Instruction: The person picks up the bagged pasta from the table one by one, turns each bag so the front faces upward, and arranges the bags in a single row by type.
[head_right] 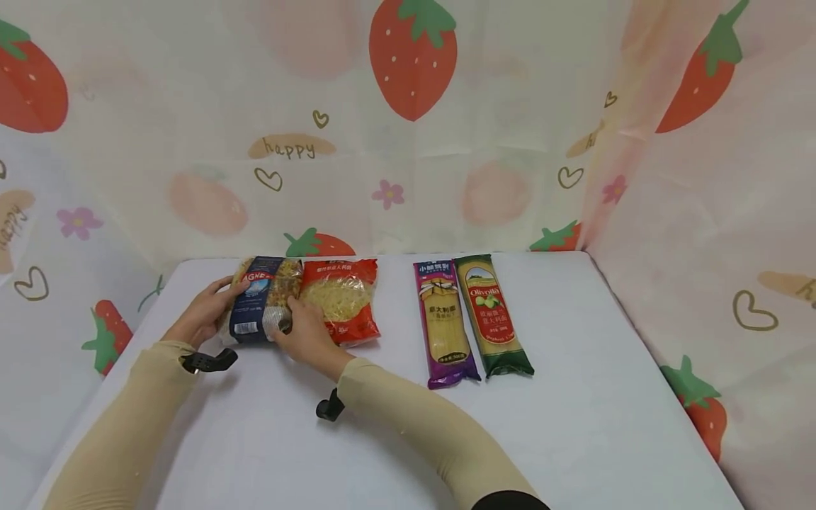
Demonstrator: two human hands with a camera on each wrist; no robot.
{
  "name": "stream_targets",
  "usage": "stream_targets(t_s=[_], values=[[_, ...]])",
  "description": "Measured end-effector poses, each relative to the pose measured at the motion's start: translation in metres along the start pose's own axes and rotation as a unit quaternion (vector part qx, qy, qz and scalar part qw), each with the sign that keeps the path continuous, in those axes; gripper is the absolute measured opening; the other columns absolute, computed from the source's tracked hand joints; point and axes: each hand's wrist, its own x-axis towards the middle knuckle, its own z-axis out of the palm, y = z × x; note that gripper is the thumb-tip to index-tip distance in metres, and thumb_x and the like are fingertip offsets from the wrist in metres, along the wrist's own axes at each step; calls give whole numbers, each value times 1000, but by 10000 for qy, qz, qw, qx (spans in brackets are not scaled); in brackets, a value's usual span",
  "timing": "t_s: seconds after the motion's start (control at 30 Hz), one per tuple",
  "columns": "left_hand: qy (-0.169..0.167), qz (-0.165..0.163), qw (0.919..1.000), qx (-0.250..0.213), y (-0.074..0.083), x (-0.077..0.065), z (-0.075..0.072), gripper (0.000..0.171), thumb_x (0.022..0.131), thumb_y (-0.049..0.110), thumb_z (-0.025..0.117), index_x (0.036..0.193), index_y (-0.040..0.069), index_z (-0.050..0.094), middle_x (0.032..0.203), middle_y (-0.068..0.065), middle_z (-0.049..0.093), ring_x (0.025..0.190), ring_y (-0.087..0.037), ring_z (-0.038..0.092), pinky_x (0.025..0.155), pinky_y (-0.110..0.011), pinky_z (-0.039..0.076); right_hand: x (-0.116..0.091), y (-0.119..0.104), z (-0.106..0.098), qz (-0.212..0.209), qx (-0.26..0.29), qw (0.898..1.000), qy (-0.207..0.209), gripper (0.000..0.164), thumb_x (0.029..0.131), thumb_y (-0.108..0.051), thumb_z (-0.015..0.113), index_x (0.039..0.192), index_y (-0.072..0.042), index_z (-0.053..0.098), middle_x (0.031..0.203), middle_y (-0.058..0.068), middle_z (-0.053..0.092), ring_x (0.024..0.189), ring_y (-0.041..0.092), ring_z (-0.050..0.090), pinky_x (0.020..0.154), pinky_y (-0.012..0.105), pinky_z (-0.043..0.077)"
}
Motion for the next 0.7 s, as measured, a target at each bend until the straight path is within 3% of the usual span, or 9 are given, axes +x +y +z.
stream_targets(t_s=[0.13,0.27,0.37,0.5,0.6,0.7], values=[[-93,63,9999,-40,-3,1,0,89,107,40,67,174,14,13,91,12,65,76,-1,68,69,-22,60,0,0,3,-23,-155,9998,79,75,101,-35,78,163,-7,46,159,14,49,143,25,48,119,37,45],[-326,30,9994,71,-5,6,0,91,109,40,63,174,13,6,106,7,62,81,0,67,73,-21,59,1,4,5,-96,-295,9994,153,74,101,-34,79,162,-5,48,151,14,51,132,21,52,111,31,49],[-454,56,9988,193,-9,9,-2,92,109,41,61,174,14,2,119,0,58,83,1,65,75,-20,59,-1,8,7,-248,-361,9990,123,73,102,-32,77,161,-2,47,149,14,50,133,22,50,111,30,48],[-380,164,9981,449,-15,8,-2,92,109,46,58,174,11,3,141,-15,54,90,-2,65,81,-22,58,-5,12,8,-377,-225,9990,101,71,103,-26,75,162,-1,45,157,15,47,146,25,45,119,31,44],[-172,225,9949,968,-17,1,-1,94,109,54,54,172,4,6,158,-28,43,116,-19,63,104,-33,53,-10,15,6,-512,-24,9986,99,69,103,-22,74,162,0,45,161,16,46,149,26,43,121,32,42],[89,289,9873,1562,-19,-8,4,96,109,59,49,170,-2,8,167,-35,30,144,-40,47,124,-48,37,-15,18,3,-671,120,9977,63,66,103,-20,74,160,-1,47,160,15,48,148,26,45,121,34,42]])
